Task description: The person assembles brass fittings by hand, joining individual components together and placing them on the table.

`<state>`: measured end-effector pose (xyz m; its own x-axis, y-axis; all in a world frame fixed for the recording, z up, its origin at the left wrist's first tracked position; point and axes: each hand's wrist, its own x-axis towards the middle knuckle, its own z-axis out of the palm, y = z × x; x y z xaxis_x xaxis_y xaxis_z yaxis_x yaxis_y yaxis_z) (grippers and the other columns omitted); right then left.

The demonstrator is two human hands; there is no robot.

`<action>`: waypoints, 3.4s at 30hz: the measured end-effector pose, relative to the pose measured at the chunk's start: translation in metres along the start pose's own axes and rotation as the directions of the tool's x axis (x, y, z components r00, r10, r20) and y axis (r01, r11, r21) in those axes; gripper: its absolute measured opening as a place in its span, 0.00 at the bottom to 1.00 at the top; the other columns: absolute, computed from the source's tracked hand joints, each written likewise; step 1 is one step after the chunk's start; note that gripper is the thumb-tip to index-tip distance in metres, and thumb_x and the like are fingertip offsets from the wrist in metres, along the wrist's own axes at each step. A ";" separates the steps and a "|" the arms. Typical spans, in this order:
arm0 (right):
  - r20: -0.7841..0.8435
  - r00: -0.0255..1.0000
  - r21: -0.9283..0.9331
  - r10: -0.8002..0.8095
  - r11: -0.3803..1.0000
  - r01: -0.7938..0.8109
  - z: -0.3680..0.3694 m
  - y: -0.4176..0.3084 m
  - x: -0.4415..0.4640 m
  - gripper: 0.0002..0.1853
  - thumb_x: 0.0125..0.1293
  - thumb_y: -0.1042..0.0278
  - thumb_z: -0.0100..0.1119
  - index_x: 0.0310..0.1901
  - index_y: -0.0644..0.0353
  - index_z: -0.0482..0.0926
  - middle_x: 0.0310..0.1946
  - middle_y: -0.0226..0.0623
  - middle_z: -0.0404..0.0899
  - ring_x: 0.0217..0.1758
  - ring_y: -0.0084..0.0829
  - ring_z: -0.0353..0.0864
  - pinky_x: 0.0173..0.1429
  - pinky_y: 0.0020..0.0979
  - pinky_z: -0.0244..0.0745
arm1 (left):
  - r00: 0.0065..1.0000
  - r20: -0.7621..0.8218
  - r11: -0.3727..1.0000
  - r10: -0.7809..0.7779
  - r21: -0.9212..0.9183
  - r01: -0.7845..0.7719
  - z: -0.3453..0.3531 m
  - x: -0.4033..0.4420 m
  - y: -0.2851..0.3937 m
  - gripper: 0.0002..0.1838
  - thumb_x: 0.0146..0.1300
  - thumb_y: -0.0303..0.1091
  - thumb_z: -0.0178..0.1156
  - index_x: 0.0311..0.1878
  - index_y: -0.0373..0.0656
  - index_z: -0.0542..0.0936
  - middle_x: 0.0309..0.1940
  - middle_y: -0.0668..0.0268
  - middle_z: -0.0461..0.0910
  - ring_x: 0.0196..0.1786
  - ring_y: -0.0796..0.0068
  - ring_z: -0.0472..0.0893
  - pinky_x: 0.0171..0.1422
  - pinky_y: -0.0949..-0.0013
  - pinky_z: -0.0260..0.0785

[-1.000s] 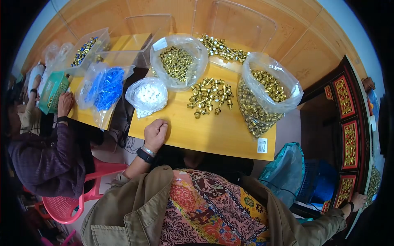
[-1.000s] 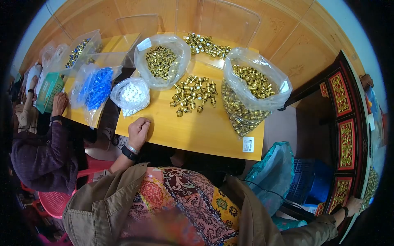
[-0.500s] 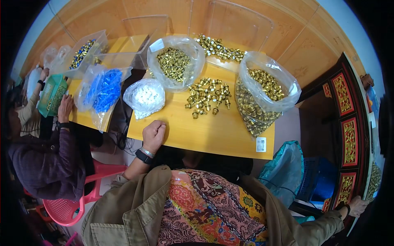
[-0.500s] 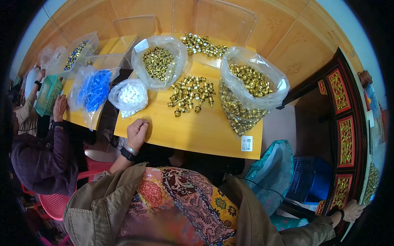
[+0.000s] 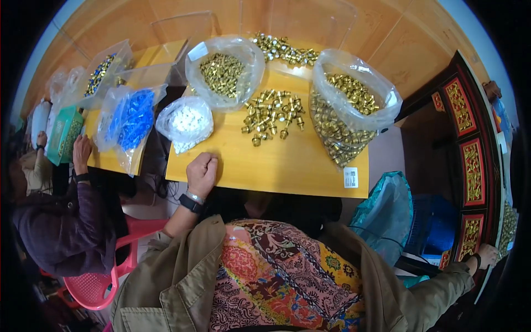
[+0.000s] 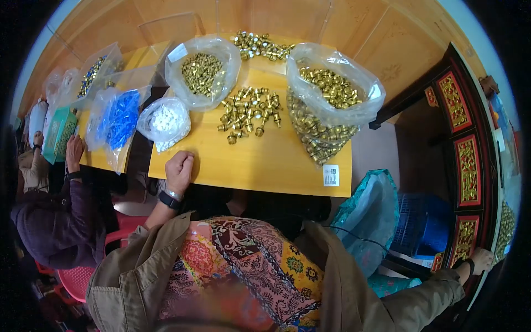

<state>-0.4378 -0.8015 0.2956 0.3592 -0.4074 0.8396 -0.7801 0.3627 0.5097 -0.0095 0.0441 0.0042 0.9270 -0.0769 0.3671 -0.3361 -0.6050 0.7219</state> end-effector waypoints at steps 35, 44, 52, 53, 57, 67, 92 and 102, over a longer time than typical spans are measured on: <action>-0.627 0.644 0.703 -0.439 -0.675 0.224 -0.636 -0.141 -0.081 0.19 0.58 0.59 0.60 0.47 0.61 0.79 0.37 0.46 0.82 0.40 0.41 0.83 0.44 0.39 0.76 | 0.830 0.528 0.932 0.179 -0.361 0.029 0.048 0.007 0.060 0.13 0.60 0.35 0.55 0.43 0.37 0.78 0.33 0.57 0.79 0.35 0.65 0.79 0.41 0.67 0.71; -0.502 0.641 0.862 -0.581 -0.401 0.312 -0.662 -0.267 -0.260 0.08 0.58 0.71 0.51 0.36 0.66 0.76 0.32 0.56 0.78 0.34 0.51 0.82 0.40 0.44 0.78 | 0.790 0.613 0.436 0.000 -0.711 0.551 0.053 -0.006 0.019 0.10 0.66 0.28 0.49 0.44 0.33 0.77 0.33 0.63 0.80 0.31 0.80 0.76 0.38 0.79 0.68; -0.452 0.688 0.877 -0.567 -0.424 0.226 -0.649 -0.291 -0.289 0.07 0.56 0.75 0.51 0.36 0.65 0.75 0.34 0.51 0.77 0.37 0.48 0.81 0.41 0.43 0.78 | 0.670 0.732 0.486 -0.125 -0.544 0.685 0.052 0.026 0.039 0.11 0.67 0.33 0.48 0.44 0.37 0.76 0.29 0.65 0.79 0.27 0.78 0.77 0.32 0.78 0.68; -0.458 0.699 0.871 -0.550 -0.433 0.230 -0.649 -0.291 -0.289 0.07 0.56 0.75 0.51 0.36 0.65 0.75 0.34 0.51 0.76 0.38 0.47 0.81 0.41 0.42 0.78 | 0.670 0.732 0.495 -0.126 -0.539 0.682 0.054 0.033 0.040 0.11 0.67 0.34 0.48 0.44 0.38 0.76 0.29 0.65 0.79 0.27 0.78 0.77 0.31 0.78 0.67; -0.463 0.678 0.872 -0.571 -0.433 0.230 -0.654 -0.297 -0.291 0.08 0.56 0.70 0.55 0.34 0.65 0.77 0.35 0.51 0.76 0.38 0.48 0.80 0.43 0.41 0.78 | 0.655 0.747 0.498 -0.116 -0.526 0.689 0.059 0.042 0.044 0.11 0.67 0.34 0.47 0.44 0.39 0.76 0.28 0.66 0.79 0.27 0.78 0.77 0.32 0.78 0.68; -0.345 0.690 0.595 -0.636 -0.717 -0.364 -0.681 -0.262 -0.308 0.12 0.55 0.60 0.63 0.35 0.60 0.77 0.25 0.45 0.79 0.31 0.41 0.81 0.35 0.38 0.75 | 0.756 0.647 0.360 -0.101 -0.685 0.634 0.063 0.030 0.039 0.15 0.69 0.40 0.45 0.42 0.39 0.75 0.28 0.63 0.79 0.28 0.76 0.79 0.34 0.76 0.71; -0.613 0.586 0.256 -0.529 -0.835 -0.486 -0.696 -0.244 -0.333 0.24 0.53 0.63 0.66 0.51 0.61 0.75 0.38 0.42 0.77 0.37 0.36 0.79 0.42 0.32 0.74 | 0.661 0.747 0.215 -0.079 -0.634 0.743 0.062 0.042 0.023 0.18 0.70 0.44 0.46 0.43 0.38 0.76 0.32 0.62 0.81 0.29 0.75 0.80 0.31 0.73 0.75; -0.577 0.599 0.385 -0.555 -0.832 -0.399 -0.700 -0.241 -0.339 0.18 0.55 0.67 0.62 0.48 0.61 0.74 0.33 0.40 0.78 0.32 0.33 0.79 0.39 0.31 0.74 | 0.661 0.736 0.282 -0.143 -0.610 0.740 0.066 0.041 0.030 0.18 0.68 0.44 0.45 0.38 0.40 0.77 0.29 0.64 0.81 0.24 0.76 0.79 0.25 0.76 0.72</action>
<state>-0.0136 -0.1642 0.0196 0.9438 0.0386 0.3282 0.3081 -0.4620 -0.8316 0.0291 -0.0300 0.0018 0.7837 -0.5481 -0.2923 0.4899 0.2561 0.8333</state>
